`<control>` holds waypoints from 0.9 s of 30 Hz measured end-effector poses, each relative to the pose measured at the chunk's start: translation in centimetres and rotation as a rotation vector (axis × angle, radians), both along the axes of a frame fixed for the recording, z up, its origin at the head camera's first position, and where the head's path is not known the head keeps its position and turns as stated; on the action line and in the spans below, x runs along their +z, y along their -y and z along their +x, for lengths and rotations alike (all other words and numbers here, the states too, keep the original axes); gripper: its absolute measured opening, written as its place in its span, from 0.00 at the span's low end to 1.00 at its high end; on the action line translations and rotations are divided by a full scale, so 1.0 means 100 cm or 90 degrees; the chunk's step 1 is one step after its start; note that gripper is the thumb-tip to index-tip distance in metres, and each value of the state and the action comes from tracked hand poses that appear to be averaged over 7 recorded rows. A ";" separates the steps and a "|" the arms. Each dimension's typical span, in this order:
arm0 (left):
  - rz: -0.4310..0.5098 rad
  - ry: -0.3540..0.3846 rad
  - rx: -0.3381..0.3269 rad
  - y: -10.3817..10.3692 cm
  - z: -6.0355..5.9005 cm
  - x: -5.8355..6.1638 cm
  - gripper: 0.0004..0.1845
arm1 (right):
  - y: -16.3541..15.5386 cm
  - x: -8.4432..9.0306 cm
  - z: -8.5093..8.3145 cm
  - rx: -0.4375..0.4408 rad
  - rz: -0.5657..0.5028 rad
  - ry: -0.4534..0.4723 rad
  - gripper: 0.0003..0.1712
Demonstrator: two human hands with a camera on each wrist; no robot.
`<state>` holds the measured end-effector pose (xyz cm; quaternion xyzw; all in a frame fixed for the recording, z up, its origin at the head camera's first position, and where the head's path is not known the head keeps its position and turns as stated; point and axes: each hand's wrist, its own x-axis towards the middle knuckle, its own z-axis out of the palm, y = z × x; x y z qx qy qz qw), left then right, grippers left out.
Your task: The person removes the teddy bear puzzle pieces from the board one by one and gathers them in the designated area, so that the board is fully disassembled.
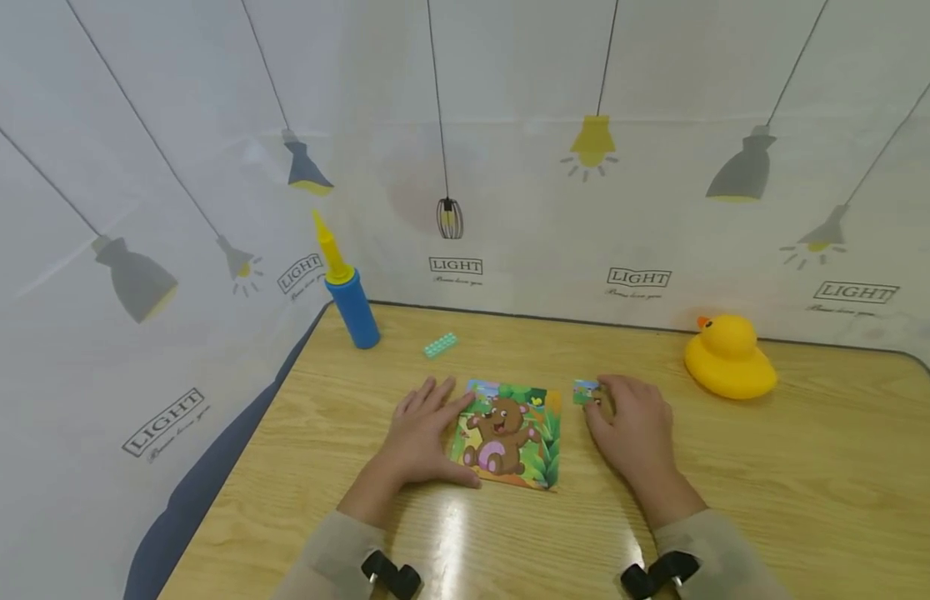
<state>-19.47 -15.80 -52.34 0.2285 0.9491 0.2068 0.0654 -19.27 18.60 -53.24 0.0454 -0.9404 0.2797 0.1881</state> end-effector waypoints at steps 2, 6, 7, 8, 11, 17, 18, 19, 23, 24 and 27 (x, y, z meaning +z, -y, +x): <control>0.005 0.004 -0.001 0.001 0.000 0.000 0.72 | 0.007 -0.001 0.000 0.011 0.000 -0.029 0.22; 0.008 0.004 -0.002 0.002 0.000 0.000 0.72 | 0.026 -0.002 0.001 0.053 0.006 -0.060 0.22; 0.008 0.004 -0.002 0.002 0.000 0.000 0.72 | 0.032 -0.002 0.001 0.062 0.009 -0.062 0.22; 0.008 0.003 -0.002 0.002 -0.001 -0.001 0.72 | 0.037 -0.002 0.001 0.070 0.012 -0.059 0.22; 0.005 0.001 -0.002 0.001 -0.001 -0.001 0.72 | 0.052 -0.001 0.001 0.074 0.022 -0.045 0.23; 0.002 -0.003 -0.001 0.001 -0.001 0.001 0.71 | 0.079 -0.001 -0.001 0.069 0.033 -0.035 0.21; 0.000 -0.004 -0.001 0.001 -0.001 0.001 0.71 | 0.083 -0.001 -0.001 0.070 0.038 -0.033 0.20; 0.000 -0.005 -0.001 0.000 -0.001 0.000 0.71 | 0.085 -0.002 -0.001 0.072 0.043 -0.030 0.20; -0.008 -0.010 0.000 0.000 -0.001 -0.002 0.71 | 0.091 -0.002 -0.002 0.066 0.069 0.001 0.19; -0.007 -0.011 0.000 0.000 -0.002 -0.002 0.71 | 0.091 -0.002 -0.002 0.063 0.073 0.007 0.19; -0.005 -0.012 0.000 0.001 -0.002 -0.003 0.71 | 0.092 -0.002 -0.002 0.058 0.076 0.014 0.18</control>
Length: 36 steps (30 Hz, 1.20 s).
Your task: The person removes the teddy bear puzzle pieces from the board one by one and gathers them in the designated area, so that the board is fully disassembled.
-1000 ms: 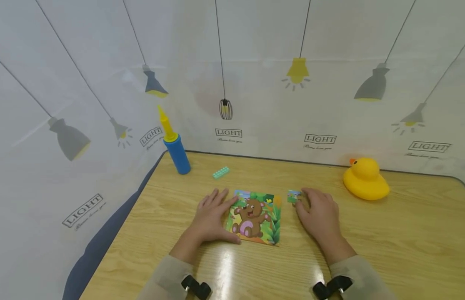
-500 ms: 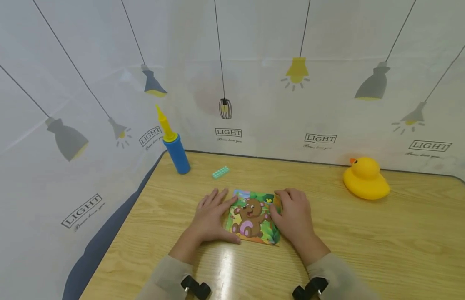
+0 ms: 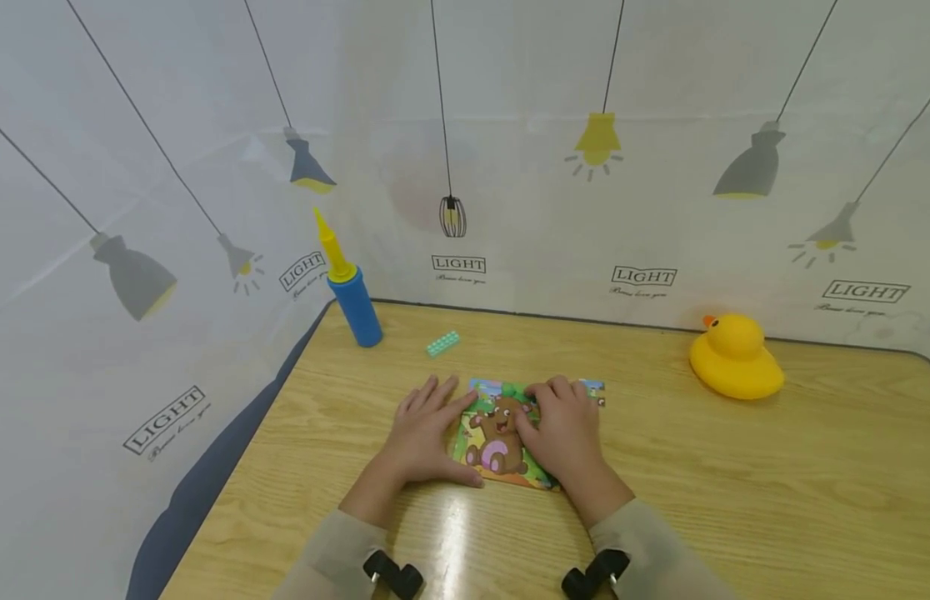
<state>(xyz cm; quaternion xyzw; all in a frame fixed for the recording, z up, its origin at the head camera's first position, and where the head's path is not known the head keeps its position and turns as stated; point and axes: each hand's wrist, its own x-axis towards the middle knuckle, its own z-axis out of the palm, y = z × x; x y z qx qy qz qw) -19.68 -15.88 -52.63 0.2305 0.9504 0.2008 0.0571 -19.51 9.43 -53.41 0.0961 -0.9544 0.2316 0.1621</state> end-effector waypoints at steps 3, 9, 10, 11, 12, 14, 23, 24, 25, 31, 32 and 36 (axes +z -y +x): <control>0.001 0.000 0.001 0.001 0.000 -0.001 0.71 | 0.001 0.002 0.000 0.008 0.000 -0.005 0.19; 0.000 0.005 0.006 0.003 0.000 -0.001 0.71 | 0.000 0.003 -0.001 0.047 -0.006 -0.006 0.23; 0.001 0.005 0.007 0.003 0.000 -0.001 0.71 | -0.001 0.003 -0.001 0.054 -0.009 0.002 0.24; 0.002 0.006 0.006 0.004 0.001 -0.002 0.71 | -0.001 0.003 -0.001 0.060 -0.009 0.014 0.25; 0.002 0.007 0.006 0.004 0.001 -0.002 0.71 | -0.002 0.003 -0.002 0.065 -0.008 0.030 0.27; 0.001 0.008 0.005 0.004 0.002 -0.002 0.71 | -0.003 0.003 -0.003 0.073 -0.006 0.071 0.31; 0.003 -0.002 -0.008 0.002 0.000 -0.002 0.71 | -0.005 0.017 -0.005 0.068 -0.020 0.171 0.37; 0.002 -0.005 -0.008 0.002 -0.001 -0.003 0.71 | -0.006 0.018 -0.006 0.067 -0.023 0.178 0.38; -0.003 -0.005 -0.007 0.002 -0.001 -0.004 0.71 | -0.006 0.019 -0.006 0.067 -0.026 0.186 0.38; 0.004 -0.002 -0.008 0.001 -0.003 -0.006 0.72 | -0.006 0.024 -0.009 0.061 -0.042 0.221 0.39; 0.005 -0.001 -0.007 0.001 -0.003 -0.006 0.72 | -0.006 0.024 -0.010 0.061 -0.043 0.223 0.39; 0.003 0.002 -0.006 0.002 -0.002 -0.005 0.71 | -0.005 0.025 -0.011 0.063 -0.042 0.230 0.40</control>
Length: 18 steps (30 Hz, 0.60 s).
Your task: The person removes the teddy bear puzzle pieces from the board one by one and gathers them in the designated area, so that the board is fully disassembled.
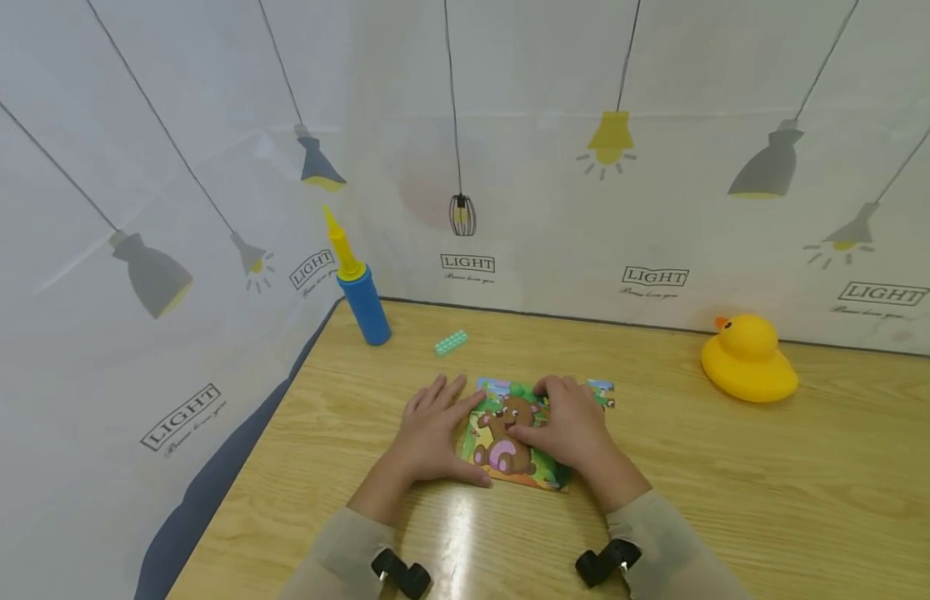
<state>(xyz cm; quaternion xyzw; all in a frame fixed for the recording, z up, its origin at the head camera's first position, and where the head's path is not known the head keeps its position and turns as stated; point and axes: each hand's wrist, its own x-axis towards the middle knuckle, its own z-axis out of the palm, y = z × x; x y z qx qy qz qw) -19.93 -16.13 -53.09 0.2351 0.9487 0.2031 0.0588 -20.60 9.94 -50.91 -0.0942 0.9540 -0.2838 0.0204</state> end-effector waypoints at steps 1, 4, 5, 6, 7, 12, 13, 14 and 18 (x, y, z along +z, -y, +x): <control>0.004 0.000 -0.001 0.000 0.000 0.001 0.71 | 0.000 0.000 0.000 -0.001 0.001 0.001 0.40; 0.013 0.002 -0.003 0.000 0.001 0.004 0.70 | 0.000 0.000 0.000 -0.006 0.000 0.003 0.39; 0.016 0.002 -0.003 -0.001 0.001 0.005 0.70 | 0.001 0.001 -0.001 -0.008 -0.001 0.003 0.39; 0.018 0.002 -0.004 -0.001 0.002 0.005 0.70 | 0.000 0.001 0.000 -0.010 -0.003 0.004 0.39; 0.017 0.003 -0.003 -0.001 0.002 0.006 0.70 | 0.001 0.001 -0.001 -0.010 -0.005 0.003 0.39; 0.010 0.002 -0.001 -0.001 0.001 0.004 0.70 | 0.001 0.001 0.000 -0.014 -0.008 0.002 0.39; 0.011 0.001 -0.001 -0.002 0.001 0.004 0.70 | 0.001 0.000 0.000 -0.015 -0.008 0.002 0.39; 0.011 0.002 -0.001 -0.002 0.001 0.004 0.70 | 0.001 0.000 0.000 -0.016 -0.008 0.002 0.39; 0.007 0.002 -0.001 -0.002 0.000 0.003 0.70 | 0.001 -0.001 0.000 -0.022 -0.011 0.002 0.39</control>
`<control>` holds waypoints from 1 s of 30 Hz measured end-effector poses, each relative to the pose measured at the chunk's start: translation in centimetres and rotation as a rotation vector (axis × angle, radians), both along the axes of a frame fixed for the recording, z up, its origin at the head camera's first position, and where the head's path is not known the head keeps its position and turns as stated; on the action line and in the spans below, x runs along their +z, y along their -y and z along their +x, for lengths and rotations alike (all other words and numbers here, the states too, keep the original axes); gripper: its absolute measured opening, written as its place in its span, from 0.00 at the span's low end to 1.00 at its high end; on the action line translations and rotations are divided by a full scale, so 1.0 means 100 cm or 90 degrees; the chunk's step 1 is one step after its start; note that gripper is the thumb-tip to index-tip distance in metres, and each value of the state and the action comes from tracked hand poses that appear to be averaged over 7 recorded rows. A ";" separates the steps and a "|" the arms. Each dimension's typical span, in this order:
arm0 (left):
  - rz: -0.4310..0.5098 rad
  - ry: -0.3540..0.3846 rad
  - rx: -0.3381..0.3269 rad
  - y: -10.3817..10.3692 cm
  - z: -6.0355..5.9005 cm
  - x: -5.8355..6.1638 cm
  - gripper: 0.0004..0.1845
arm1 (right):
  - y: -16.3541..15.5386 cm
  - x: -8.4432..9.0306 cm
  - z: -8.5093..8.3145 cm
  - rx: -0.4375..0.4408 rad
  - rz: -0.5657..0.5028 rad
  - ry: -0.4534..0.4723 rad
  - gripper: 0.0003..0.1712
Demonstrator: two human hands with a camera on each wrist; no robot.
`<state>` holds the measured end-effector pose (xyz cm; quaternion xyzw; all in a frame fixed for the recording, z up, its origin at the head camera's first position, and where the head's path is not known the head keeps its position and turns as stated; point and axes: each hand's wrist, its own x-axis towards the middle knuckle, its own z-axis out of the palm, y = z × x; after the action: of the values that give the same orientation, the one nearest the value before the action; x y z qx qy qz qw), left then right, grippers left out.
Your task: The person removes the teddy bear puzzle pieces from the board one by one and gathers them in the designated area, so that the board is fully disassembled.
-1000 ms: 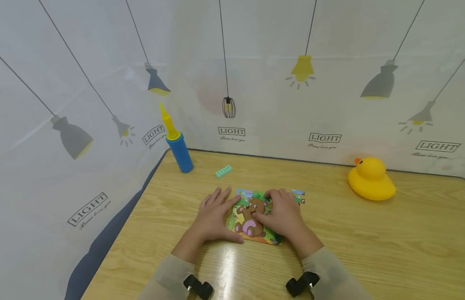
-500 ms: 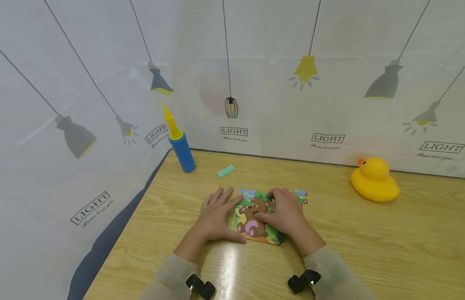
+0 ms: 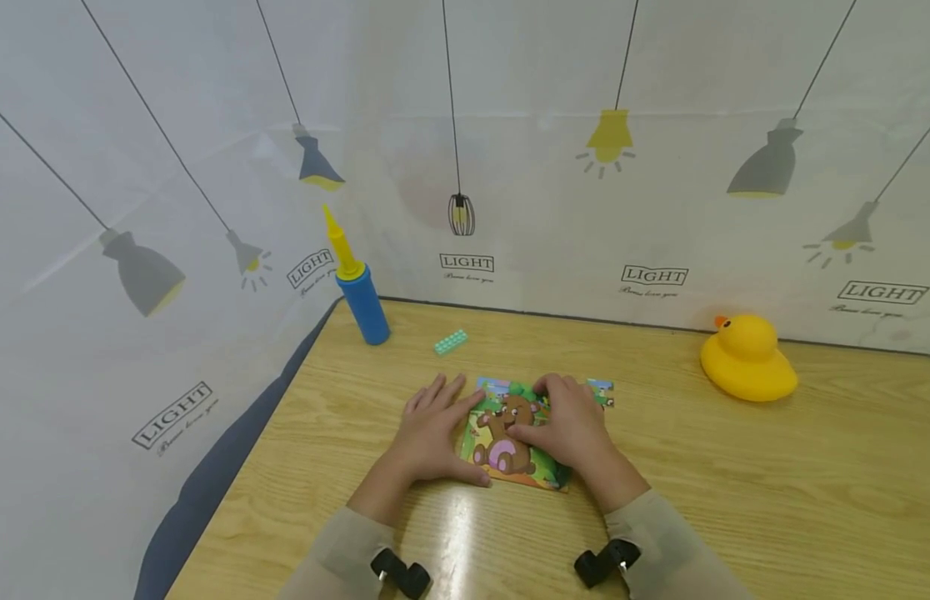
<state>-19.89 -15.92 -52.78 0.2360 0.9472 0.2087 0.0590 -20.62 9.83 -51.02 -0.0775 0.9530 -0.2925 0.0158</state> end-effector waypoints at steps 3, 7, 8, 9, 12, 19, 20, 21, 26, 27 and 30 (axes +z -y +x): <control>0.000 0.000 0.000 0.000 0.001 0.001 0.70 | 0.000 0.000 0.000 -0.003 -0.003 0.000 0.39; 0.006 0.002 -0.001 0.000 0.002 0.002 0.70 | 0.001 -0.002 0.001 -0.006 -0.011 -0.007 0.39; 0.007 0.002 -0.001 0.000 0.002 0.002 0.70 | 0.001 -0.003 0.001 -0.006 -0.016 -0.013 0.39; 0.008 0.003 0.000 0.000 0.002 0.002 0.70 | 0.001 -0.004 0.002 -0.007 -0.023 -0.021 0.40; 0.006 0.004 0.002 0.000 0.002 0.002 0.70 | 0.000 -0.009 0.002 -0.007 -0.045 -0.062 0.40; -0.004 -0.001 -0.001 0.000 0.003 0.001 0.70 | -0.002 -0.021 0.004 -0.007 -0.066 -0.179 0.29; -0.004 -0.001 -0.001 0.000 0.003 0.002 0.70 | -0.002 -0.021 0.003 -0.007 -0.067 -0.187 0.28; -0.004 -0.001 -0.001 -0.001 0.003 0.002 0.70 | -0.002 -0.022 0.003 -0.007 -0.068 -0.192 0.26; 0.007 0.003 -0.001 -0.001 0.004 0.006 0.70 | -0.002 -0.022 0.002 0.008 -0.072 -0.223 0.26; 0.011 0.002 -0.003 -0.001 0.004 0.006 0.69 | -0.002 -0.022 0.002 0.013 -0.071 -0.230 0.26; 0.014 0.003 -0.004 0.000 0.004 0.007 0.69 | -0.003 -0.021 0.001 0.027 -0.065 -0.246 0.28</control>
<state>-19.48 -15.89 -52.07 0.2392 0.9440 0.2194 0.0594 -20.48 10.09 -53.16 -0.1530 0.9205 -0.3196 -0.1649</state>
